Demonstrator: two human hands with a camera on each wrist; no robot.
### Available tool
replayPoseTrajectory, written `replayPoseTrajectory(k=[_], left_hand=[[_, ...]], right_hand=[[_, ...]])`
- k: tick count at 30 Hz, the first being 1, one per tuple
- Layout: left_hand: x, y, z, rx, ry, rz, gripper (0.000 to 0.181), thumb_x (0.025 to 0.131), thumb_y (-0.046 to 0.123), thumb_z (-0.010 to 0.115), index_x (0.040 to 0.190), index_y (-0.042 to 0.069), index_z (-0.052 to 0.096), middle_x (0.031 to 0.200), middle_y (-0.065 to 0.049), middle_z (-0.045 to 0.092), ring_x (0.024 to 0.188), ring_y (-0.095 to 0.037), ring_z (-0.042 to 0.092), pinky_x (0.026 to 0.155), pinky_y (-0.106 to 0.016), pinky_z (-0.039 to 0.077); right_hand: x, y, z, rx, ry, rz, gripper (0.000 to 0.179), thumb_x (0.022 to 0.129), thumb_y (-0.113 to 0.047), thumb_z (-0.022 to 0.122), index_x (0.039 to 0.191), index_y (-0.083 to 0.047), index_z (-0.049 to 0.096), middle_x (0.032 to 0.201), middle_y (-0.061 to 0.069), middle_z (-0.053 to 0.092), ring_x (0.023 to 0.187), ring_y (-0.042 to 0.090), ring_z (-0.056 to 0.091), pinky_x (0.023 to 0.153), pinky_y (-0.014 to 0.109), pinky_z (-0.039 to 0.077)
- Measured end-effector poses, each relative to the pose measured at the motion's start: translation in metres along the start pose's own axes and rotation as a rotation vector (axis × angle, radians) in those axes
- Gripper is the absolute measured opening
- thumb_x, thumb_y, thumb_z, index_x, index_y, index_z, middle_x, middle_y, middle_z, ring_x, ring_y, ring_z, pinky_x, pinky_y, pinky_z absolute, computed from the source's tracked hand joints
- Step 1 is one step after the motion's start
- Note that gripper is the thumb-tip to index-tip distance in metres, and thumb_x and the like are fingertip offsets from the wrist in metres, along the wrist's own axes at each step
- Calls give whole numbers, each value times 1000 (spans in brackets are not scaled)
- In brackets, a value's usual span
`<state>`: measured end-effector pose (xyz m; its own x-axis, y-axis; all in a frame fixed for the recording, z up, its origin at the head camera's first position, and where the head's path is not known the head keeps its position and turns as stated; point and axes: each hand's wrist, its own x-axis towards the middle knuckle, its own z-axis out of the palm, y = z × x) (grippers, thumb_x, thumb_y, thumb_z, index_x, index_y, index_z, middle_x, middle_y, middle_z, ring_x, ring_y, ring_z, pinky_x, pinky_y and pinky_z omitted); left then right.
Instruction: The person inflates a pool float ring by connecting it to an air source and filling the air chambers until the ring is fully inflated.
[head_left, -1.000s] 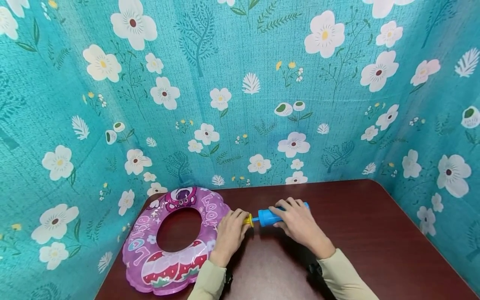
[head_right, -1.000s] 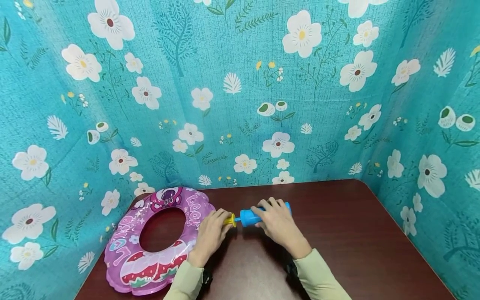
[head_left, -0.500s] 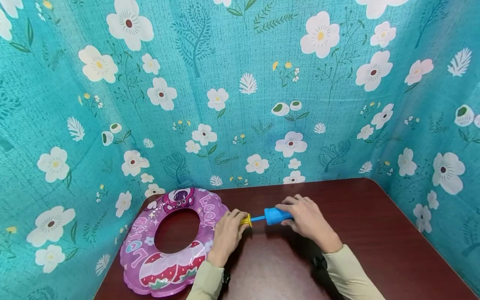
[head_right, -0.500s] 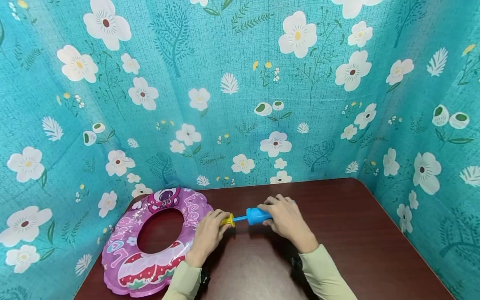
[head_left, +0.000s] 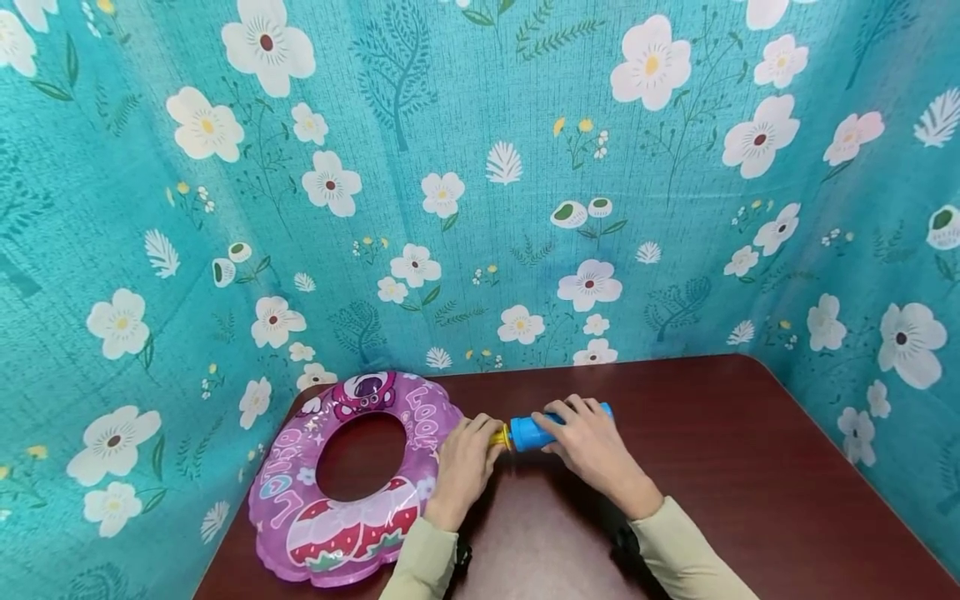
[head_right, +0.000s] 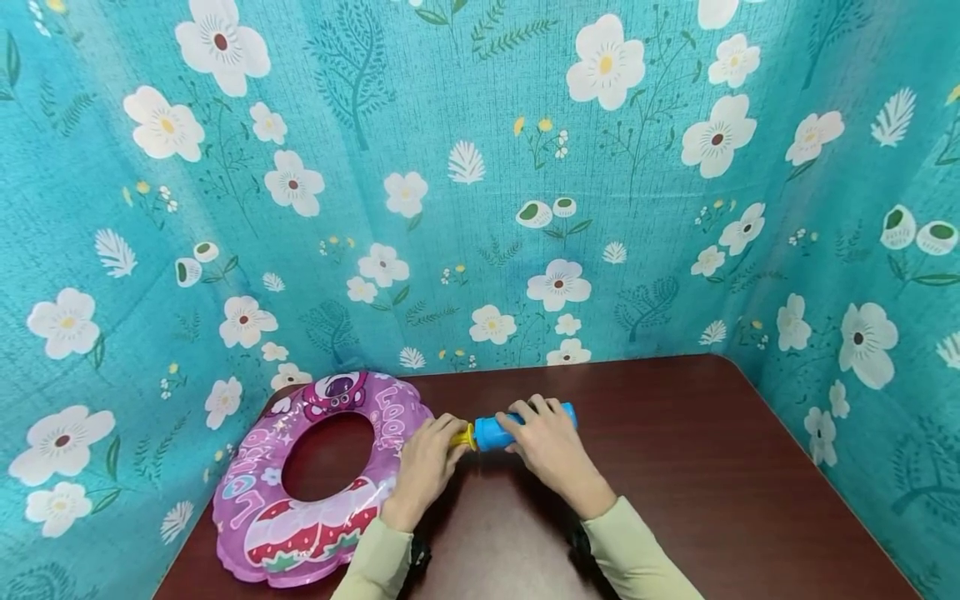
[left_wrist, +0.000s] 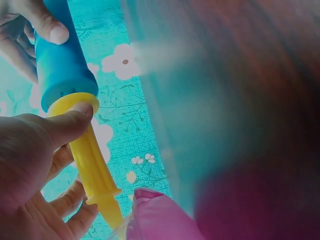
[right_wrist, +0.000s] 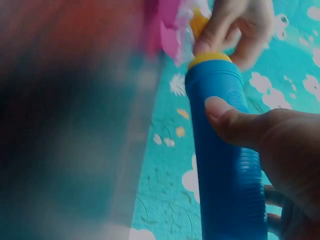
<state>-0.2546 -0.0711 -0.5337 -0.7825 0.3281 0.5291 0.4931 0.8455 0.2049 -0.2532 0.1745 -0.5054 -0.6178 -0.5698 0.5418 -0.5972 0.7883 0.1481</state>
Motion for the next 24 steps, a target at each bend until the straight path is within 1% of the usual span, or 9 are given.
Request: replayPoseTrajectory(k=[3,6,9,11,14,16,18,20,24], left_hand=[[-1,0,-1,-23,10,0,30,92,26,85,119,19,75,111,4,73,96,-19,65,83,-38,60],[-2,0,-2,-38,25,1,30,91,26,86,118,19,75,110,4,73,93,-19,64,80,-38,59],[-3,0,-3,-27,31,6,28,92,26,85,118,19,76,109,4,73,92,-19,64,79,-37,59],[-3,-1,-3,-15,30,7,27,93,27,84,118,18,77,109,4,73,93,-19,65,79,-37,59],[-4,-1,-2,-3,26,-9,27,94,28,83,119,18,77,109,3,72,94,-19,66,79,-37,59],[-5,0,-2,1,22,-22,27,95,28,83,119,18,77,109,2,71,94,-20,66,79,-38,60],[-5,1,-2,6,17,-32,28,95,29,82,120,18,78,110,2,70,94,-20,66,78,-38,60],[-5,2,-3,10,16,-38,28,95,29,83,120,19,77,109,1,68,94,-20,65,77,-39,60],[-3,6,-2,21,20,-30,27,94,28,84,118,19,76,108,1,68,93,-21,64,75,-39,60]], right_hand=[[0,-4,2,10,9,3,56,80,-38,95,131,-23,76,121,6,72,107,28,63,90,49,56],[0,0,-3,40,-16,22,55,81,-39,94,131,-24,77,122,5,73,106,28,63,88,49,57],[-4,14,-12,69,-62,68,55,79,-38,96,129,-23,78,122,5,74,106,28,64,87,49,58],[-7,25,-17,79,-87,115,56,76,-36,98,126,-20,79,122,6,75,107,29,65,88,50,59],[-12,39,-23,82,-102,177,59,71,-32,101,123,-15,80,121,8,76,107,30,65,88,51,59],[-14,44,-25,73,-96,191,59,69,-32,102,121,-13,80,120,9,76,106,30,66,88,51,60],[-14,46,-26,55,-84,172,58,69,-33,102,119,-13,81,118,8,77,105,30,66,87,50,59],[-12,43,-25,30,-68,132,57,69,-36,101,117,-14,81,115,8,77,102,29,66,85,49,59],[-7,30,-19,-18,-29,57,55,71,-41,99,115,-15,81,112,6,76,98,28,65,82,47,58]])
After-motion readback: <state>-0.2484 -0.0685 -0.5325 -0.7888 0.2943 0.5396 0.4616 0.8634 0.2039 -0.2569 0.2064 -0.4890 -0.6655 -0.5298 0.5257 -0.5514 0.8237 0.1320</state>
